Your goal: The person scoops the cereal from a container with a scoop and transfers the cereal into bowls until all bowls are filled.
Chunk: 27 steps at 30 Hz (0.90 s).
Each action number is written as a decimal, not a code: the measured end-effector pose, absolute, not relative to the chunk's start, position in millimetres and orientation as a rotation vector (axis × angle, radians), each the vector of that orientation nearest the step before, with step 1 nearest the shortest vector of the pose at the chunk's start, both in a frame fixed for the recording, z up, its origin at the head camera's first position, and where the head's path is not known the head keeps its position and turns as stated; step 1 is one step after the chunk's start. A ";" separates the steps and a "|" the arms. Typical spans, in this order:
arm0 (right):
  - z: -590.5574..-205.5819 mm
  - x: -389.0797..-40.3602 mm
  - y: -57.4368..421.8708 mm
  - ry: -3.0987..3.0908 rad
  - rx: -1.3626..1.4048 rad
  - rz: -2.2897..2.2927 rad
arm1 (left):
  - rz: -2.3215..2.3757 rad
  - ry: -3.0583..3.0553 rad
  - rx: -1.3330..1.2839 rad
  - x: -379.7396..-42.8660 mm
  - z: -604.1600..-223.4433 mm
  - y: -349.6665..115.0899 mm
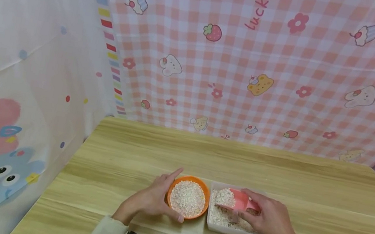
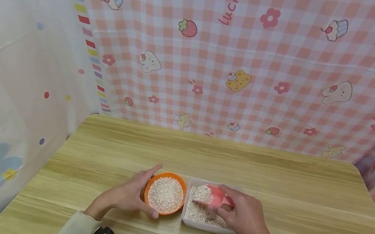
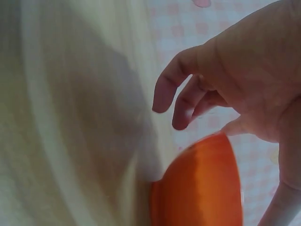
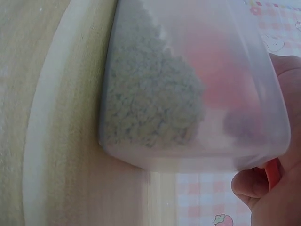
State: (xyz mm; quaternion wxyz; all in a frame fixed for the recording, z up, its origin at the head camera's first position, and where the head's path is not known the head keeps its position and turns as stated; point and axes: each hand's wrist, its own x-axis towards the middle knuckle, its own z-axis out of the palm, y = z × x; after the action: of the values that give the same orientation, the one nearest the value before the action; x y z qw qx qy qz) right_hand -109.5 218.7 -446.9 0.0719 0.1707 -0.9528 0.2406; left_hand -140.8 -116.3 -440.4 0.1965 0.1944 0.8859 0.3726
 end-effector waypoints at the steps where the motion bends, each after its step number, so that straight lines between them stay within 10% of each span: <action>1: -447.2 -109.4 218.7 -2.859 0.510 0.723 | 1.053 2.463 0.550 -141.4 -442.3 -116.5; 27: -448.2 -109.5 219.7 -2.827 0.521 0.761 | 1.231 2.282 0.541 -147.5 -458.9 -111.5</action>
State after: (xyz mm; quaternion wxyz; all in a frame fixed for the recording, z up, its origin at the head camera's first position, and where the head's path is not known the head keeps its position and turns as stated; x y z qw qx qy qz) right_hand -109.5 219.7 -448.2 0.0840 0.1747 -0.9473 0.2549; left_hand -147.5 -111.5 -458.9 0.2440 0.1981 0.8355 0.4508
